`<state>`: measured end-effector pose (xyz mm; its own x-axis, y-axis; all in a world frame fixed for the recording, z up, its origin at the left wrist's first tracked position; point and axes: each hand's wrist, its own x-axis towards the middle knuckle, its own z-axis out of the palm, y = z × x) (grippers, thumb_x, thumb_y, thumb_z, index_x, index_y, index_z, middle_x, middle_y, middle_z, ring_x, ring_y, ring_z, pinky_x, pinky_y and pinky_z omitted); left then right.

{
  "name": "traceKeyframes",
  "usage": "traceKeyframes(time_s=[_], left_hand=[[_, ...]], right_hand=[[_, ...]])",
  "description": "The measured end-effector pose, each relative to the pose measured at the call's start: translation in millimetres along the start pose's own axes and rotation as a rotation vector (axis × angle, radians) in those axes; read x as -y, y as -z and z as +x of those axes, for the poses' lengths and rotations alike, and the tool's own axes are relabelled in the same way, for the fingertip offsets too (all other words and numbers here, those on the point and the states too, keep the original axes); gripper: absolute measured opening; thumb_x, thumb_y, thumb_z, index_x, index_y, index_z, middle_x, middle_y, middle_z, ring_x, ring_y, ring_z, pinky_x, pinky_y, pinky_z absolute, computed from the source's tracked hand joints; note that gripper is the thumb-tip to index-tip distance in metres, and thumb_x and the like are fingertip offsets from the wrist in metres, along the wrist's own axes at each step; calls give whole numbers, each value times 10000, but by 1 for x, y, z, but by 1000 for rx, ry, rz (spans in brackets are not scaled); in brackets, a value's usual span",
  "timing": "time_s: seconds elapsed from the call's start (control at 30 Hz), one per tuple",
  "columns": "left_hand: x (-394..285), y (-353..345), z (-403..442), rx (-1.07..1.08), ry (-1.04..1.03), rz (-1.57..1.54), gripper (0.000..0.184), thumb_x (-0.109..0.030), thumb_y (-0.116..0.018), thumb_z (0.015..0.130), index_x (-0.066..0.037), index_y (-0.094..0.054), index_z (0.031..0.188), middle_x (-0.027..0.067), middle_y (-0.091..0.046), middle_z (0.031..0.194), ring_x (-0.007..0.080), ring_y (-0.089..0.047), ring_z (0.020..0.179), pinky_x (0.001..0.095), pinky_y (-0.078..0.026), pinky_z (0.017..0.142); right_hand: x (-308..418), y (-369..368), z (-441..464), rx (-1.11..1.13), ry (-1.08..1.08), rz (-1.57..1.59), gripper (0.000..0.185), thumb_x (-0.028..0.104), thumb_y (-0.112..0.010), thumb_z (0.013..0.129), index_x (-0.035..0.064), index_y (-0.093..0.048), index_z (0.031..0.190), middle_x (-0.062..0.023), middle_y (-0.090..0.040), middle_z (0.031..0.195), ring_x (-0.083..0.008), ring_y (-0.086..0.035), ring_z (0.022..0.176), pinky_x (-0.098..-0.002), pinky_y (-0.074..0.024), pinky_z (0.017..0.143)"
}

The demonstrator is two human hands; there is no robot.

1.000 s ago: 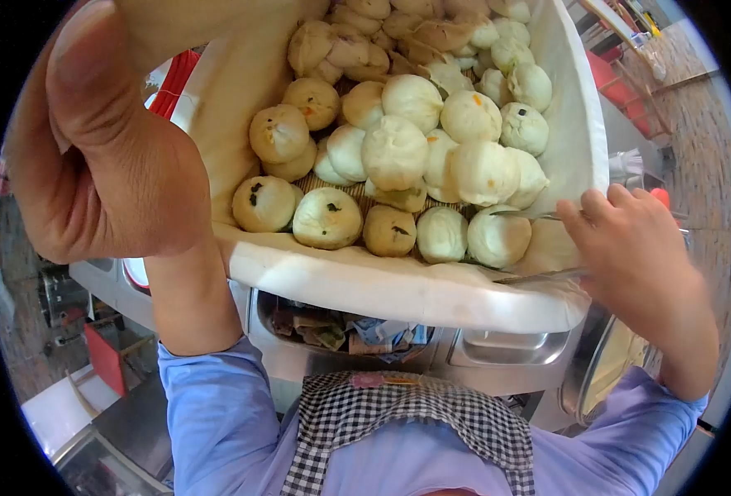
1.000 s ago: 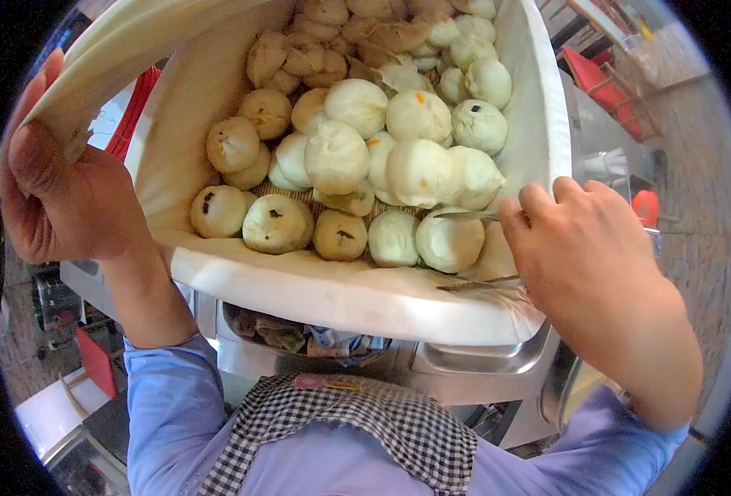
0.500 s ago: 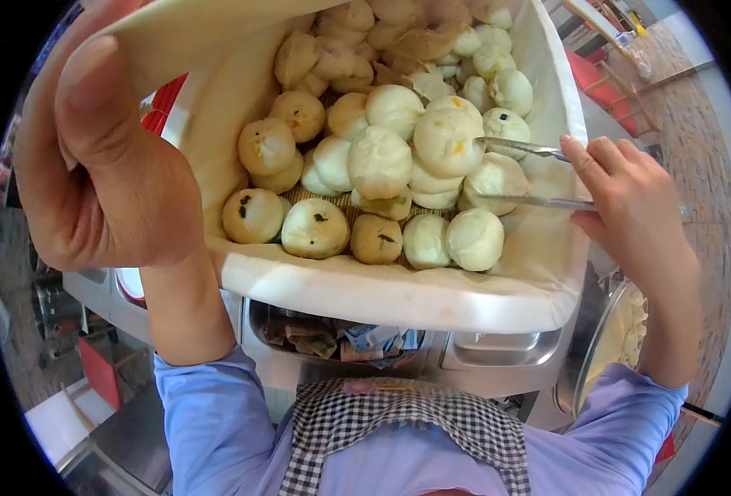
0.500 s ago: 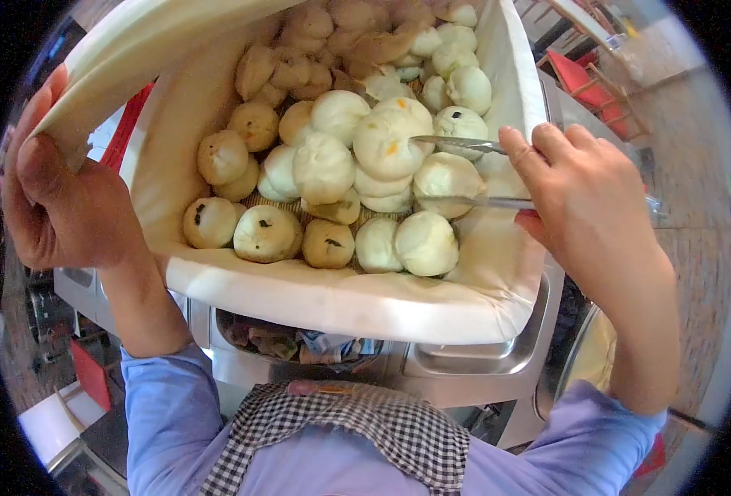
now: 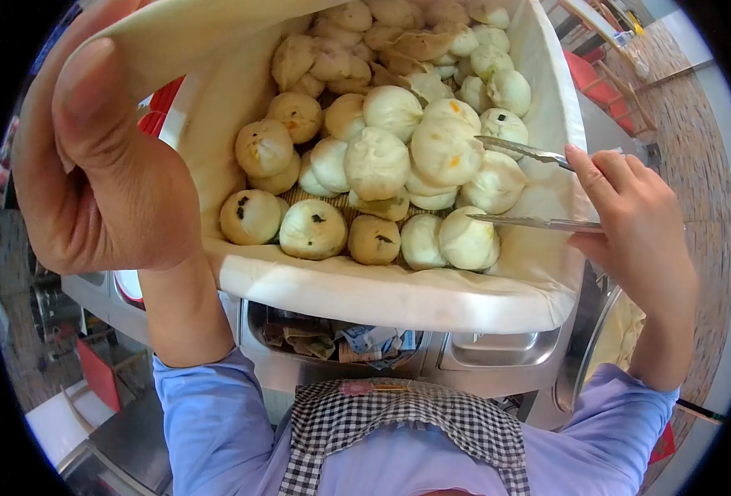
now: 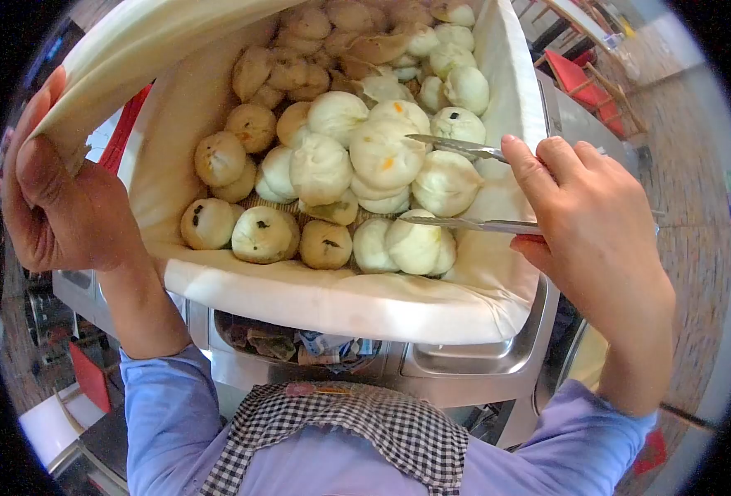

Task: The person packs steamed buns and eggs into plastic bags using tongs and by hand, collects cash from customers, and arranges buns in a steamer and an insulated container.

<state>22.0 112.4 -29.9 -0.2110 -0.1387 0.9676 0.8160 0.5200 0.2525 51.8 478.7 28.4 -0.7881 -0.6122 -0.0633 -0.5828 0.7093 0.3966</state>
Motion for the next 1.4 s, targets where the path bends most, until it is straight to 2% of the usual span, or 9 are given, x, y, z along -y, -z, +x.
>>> traceKeyframes(time_s=[0.33, 0.67, 0.77, 0.9, 1.0, 1.1, 1.2, 1.3, 1.4], left_hand=[[-4, -12, -3, -69, -49, -5, 297, -167, -536, 927, 105, -646, 974, 251, -666, 947, 294, -675, 846, 364, -543, 800], [0, -8, 0, -27, -70, -56, 334, -202, -540, 935, 113, -641, 978, 268, -660, 940, 318, -678, 840, 372, -554, 798], [-4, -9, 1, -67, 6, -73, 342, -204, -546, 930, 122, -641, 968, 277, -656, 935, 328, -678, 831, 386, -555, 799], [-3, -10, -1, -103, 29, -60, 351, -211, -554, 925, 127, -644, 949, 289, -651, 936, 342, -677, 829, 409, -555, 798], [-4, -13, -3, -138, 23, -38, 358, -218, -560, 921, 129, -644, 943, 296, -648, 938, 353, -674, 836, 425, -554, 798], [0, -11, -3, -124, 16, -64, 362, -221, -558, 922, 130, -643, 943, 299, -646, 940, 360, -673, 841, 436, -553, 801], [7, -3, -4, -65, -18, -93, 364, -223, -555, 924, 131, -642, 945, 299, -646, 941, 365, -672, 843, 441, -552, 805], [5, -5, -5, -74, 10, -92, 361, -220, -552, 926, 130, -641, 947, 298, -646, 941, 364, -672, 845, 438, -552, 805], [0, -7, -3, -83, 26, -83, 354, -213, -547, 928, 128, -641, 952, 294, -648, 941, 360, -673, 846, 430, -554, 804]], right_hand=[[8, -30, 30, -168, 96, -85, 702, 158, -783, 567, 77, -547, 1224, -50, -566, 998, -211, -556, 889, -343, -465, 767], [-14, -25, 17, 46, -69, -31, 779, 142, -803, 545, 90, -505, 1264, -68, -564, 1026, -242, -557, 937, -352, -468, 814], [-10, -2, 13, -26, -116, -33, 806, 112, -813, 519, 68, -501, 1262, -82, -564, 1032, -250, -558, 944, -359, -471, 827], [10, 14, 18, 19, 28, 44, 842, 64, -799, 479, 85, -519, 1272, -81, -569, 1090, -263, -562, 968, -370, -472, 828], [30, -1, 28, 75, 178, 84, 795, 127, -796, 499, 91, -539, 1250, -59, -574, 1050, -232, -560, 928, -348, -467, 811], [33, -13, 35, 41, 197, 47, 755, 161, -789, 512, 96, -555, 1227, -38, -575, 1013, -207, -553, 891, -329, -460, 799], [22, -24, 36, -64, 170, -41, 749, 144, -785, 506, 93, -559, 1219, -34, -577, 1007, -205, -552, 884, -334, -462, 799], [8, -24, 35, -112, 171, -83, 557, 171, -722, 639, 79, -572, 1167, -34, -558, 921, -191, -554, 855, -318, -462, 750], [1, -32, 38, -51, 119, -84, 563, 168, -736, 635, 85, -575, 1168, -35, -566, 939, -195, -556, 873, -327, -462, 767]])
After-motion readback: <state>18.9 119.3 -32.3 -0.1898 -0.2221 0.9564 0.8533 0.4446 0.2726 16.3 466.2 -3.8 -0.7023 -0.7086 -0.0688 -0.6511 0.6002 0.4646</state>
